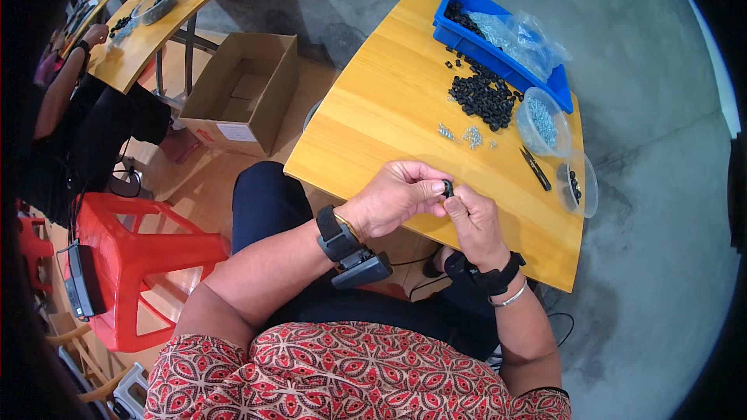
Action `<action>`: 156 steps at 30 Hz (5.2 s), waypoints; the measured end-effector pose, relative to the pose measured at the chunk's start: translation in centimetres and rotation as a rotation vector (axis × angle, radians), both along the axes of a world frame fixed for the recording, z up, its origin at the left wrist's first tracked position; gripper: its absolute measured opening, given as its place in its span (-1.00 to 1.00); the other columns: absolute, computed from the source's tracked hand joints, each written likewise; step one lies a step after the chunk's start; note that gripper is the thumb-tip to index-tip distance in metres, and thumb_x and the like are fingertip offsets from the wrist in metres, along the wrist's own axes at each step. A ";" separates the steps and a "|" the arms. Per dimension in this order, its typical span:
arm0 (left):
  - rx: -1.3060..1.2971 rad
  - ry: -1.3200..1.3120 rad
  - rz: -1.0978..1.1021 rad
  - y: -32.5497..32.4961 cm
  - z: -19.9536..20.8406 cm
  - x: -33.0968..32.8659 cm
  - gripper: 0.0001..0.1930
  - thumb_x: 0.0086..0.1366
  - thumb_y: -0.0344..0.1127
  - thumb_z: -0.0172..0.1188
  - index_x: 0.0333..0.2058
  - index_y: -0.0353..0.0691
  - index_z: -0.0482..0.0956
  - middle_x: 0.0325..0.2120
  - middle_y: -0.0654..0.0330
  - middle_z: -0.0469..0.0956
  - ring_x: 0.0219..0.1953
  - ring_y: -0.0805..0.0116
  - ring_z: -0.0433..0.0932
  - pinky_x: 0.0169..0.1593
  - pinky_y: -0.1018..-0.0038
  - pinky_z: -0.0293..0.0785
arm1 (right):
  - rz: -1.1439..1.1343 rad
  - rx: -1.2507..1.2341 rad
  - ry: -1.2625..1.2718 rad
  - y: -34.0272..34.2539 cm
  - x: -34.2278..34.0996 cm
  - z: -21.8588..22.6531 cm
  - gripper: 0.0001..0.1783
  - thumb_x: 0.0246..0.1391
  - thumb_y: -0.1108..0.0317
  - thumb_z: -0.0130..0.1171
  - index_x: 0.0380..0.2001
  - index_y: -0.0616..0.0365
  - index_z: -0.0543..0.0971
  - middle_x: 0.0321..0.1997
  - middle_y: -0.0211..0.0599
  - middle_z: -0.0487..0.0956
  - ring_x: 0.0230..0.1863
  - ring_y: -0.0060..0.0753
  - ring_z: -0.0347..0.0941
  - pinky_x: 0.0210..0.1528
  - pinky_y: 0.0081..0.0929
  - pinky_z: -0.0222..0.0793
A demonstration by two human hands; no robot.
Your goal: Manually assembling small black plastic components with blue inserts in an industrial setting.
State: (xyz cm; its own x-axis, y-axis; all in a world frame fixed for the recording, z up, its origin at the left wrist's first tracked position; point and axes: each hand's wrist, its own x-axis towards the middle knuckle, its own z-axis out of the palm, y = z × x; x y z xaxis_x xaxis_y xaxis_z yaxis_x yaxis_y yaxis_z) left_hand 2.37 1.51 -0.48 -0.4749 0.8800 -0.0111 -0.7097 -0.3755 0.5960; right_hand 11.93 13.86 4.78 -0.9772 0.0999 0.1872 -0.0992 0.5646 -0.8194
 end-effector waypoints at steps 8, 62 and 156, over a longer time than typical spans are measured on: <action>-0.060 0.009 0.011 0.0 0.4 0.0 -0.83 0.18 -0.49 0.00 -0.24 -0.37 0.46 -0.35 0.11 0.50 -0.40 0.43 0.50 -0.28 0.56 0.53 | -0.014 -0.007 0.021 0.1 -0.2 -0.7 -0.78 0.08 0.34 -0.03 -0.57 0.24 0.40 -0.65 -0.41 0.32 -0.56 -0.61 0.21 -0.49 -0.61 0.18; 0.105 -0.020 -0.217 -0.5 0.1 -0.8 -0.42 0.10 -0.46 0.12 0.10 -0.29 0.13 -0.37 0.24 0.48 -0.47 0.56 0.43 -0.43 0.66 0.36 | 0.109 0.367 0.150 -0.3 -0.8 -0.6 -0.75 -0.01 0.33 0.02 -0.25 0.20 0.35 -0.37 -0.15 0.32 -0.31 -0.08 0.31 -0.28 -0.30 0.24; -0.090 0.246 0.123 -1.5 4.3 2.6 -0.90 0.12 -0.43 0.12 -0.39 -0.34 0.51 -0.62 0.21 0.48 -0.62 0.53 0.42 -0.62 0.61 0.44 | -0.159 -0.274 0.090 -1.2 1.8 0.2 -0.58 0.17 0.12 -0.18 -0.63 0.21 0.28 -0.64 -0.46 0.19 -0.56 -0.62 0.06 -0.52 -0.62 0.03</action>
